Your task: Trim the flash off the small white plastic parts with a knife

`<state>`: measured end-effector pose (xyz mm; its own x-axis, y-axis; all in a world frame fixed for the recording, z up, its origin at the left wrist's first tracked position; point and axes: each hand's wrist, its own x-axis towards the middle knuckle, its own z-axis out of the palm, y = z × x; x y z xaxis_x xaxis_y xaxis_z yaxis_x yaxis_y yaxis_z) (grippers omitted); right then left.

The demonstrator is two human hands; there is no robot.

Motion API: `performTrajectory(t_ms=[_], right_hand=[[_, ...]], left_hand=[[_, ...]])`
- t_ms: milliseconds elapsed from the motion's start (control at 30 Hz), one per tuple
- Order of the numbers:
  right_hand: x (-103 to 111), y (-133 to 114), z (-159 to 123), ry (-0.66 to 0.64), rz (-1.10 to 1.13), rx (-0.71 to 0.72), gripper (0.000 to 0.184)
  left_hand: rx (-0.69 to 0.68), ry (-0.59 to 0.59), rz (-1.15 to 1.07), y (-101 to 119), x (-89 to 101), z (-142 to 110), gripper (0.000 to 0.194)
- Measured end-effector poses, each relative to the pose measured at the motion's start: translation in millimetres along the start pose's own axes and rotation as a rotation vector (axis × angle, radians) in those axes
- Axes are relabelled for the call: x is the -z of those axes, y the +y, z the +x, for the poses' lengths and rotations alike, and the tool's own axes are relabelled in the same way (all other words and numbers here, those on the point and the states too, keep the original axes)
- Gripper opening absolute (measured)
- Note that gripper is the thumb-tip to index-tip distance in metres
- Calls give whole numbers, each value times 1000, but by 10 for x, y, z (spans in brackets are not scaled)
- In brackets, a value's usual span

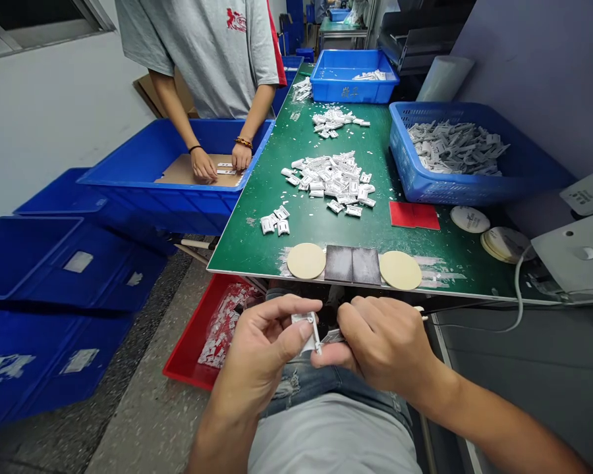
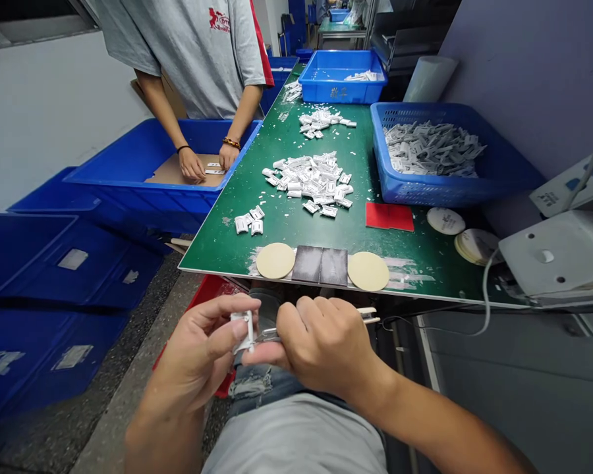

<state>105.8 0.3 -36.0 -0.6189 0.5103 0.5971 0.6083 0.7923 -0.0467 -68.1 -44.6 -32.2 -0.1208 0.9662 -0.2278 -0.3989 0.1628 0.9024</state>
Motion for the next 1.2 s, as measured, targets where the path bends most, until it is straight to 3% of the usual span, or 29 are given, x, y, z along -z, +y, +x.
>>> performTrajectory(t_ms=[200,300,367,467,500,600,667,733,800,867,933,1000,1100,1200], right_hand=[[1,18,-37,4,39,-7,58],[-21,34,-92,-18,185,3,60],[-49,35,-159,-33,349,-14,61],[-56,29,-265,-67,600,-133,60],[-33,31,-296,-110,685,-199,59],[122,74,-421,-394,969,-453,47],[228,148,-593,-582,1173,-615,35],[246,267,-852,-618,1409,-724,37],[150,426,-1139,-556,1729,-757,46],[-14,593,-1363,-303,2009,-779,49],[-156,719,-1474,44,2179,-905,43],[-213,757,-1484,189,2198,-1021,35],[-141,655,-1403,110,2111,-981,36],[-27,507,-1269,-12,1896,-937,33]], left_hand=[[-7,6,29,-38,-56,-42,17],[-8,16,62,-46,-38,22,25],[-137,130,203,-1,53,217,32],[-461,363,772,160,325,734,36],[-493,355,1026,228,432,928,37],[-473,304,1233,411,678,1406,30],[-469,272,1299,482,708,1577,24],[-493,268,1356,501,610,1651,26],[-522,259,1382,461,397,1695,30],[-518,213,1389,370,110,1774,32],[-474,166,1388,251,-188,1912,33],[-416,154,1375,144,-431,2085,35],[-352,133,1318,80,-603,2294,28],[-336,64,1201,145,-570,2277,20]])
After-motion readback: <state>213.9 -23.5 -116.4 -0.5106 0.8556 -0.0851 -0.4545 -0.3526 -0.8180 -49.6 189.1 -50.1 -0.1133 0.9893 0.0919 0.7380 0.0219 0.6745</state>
